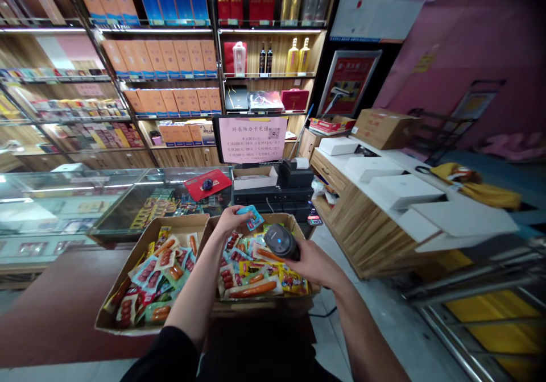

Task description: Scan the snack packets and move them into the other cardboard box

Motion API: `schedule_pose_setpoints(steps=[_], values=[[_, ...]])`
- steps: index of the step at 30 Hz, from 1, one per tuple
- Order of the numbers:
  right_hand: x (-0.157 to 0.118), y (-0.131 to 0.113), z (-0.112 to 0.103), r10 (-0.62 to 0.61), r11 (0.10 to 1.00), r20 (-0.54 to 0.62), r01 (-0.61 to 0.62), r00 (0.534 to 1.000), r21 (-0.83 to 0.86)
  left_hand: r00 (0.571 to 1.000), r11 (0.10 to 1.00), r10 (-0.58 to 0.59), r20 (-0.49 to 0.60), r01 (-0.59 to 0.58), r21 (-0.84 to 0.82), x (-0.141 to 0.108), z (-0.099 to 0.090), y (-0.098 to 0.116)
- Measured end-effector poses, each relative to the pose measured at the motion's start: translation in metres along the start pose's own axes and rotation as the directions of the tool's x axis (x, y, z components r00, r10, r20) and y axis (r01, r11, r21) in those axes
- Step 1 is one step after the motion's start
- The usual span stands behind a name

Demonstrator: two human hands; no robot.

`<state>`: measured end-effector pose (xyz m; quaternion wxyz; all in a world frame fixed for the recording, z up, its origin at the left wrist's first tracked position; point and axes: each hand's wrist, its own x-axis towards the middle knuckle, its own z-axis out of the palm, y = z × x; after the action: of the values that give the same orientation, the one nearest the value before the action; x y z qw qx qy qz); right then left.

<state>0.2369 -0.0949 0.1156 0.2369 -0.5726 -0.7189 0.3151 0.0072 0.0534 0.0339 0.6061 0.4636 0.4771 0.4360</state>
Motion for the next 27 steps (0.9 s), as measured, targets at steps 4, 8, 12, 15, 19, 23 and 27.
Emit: schedule_pose_setpoints(steps=[4,8,12,15,19,23,27], values=[[0.0,0.001,0.001,-0.023,1.0,0.015,0.023,1.0,-0.02,1.0,1.0,-0.015,-0.001,0.015,-0.023,0.003,0.001,-0.001],[0.0,0.004,0.001,-0.014,1.0,0.014,0.014,1.0,-0.028,1.0,1.0,-0.017,0.011,0.017,-0.007,0.003,0.002,0.002],[-0.002,0.005,0.001,-0.018,1.0,0.024,0.018,1.0,-0.022,1.0,1.0,0.015,0.02,-0.015,0.01,0.005,0.002,0.0],[-0.003,0.003,0.0,-0.045,0.999,0.018,0.044,0.999,0.032,0.997,0.995,0.076,-0.008,-0.075,0.059,0.006,0.002,-0.002],[-0.005,-0.003,-0.002,-0.024,0.999,0.014,0.023,1.0,0.029,0.999,0.999,0.03,0.015,-0.031,0.043,0.002,0.005,0.003],[-0.003,-0.003,-0.002,-0.022,1.0,0.024,0.022,0.999,0.005,0.999,1.0,-0.003,0.033,0.003,0.006,-0.007,0.004,0.01],[0.004,0.002,-0.003,-0.01,0.999,0.023,0.011,1.0,-0.049,0.997,0.999,0.011,-0.08,-0.014,-0.034,-0.019,-0.018,0.01]])
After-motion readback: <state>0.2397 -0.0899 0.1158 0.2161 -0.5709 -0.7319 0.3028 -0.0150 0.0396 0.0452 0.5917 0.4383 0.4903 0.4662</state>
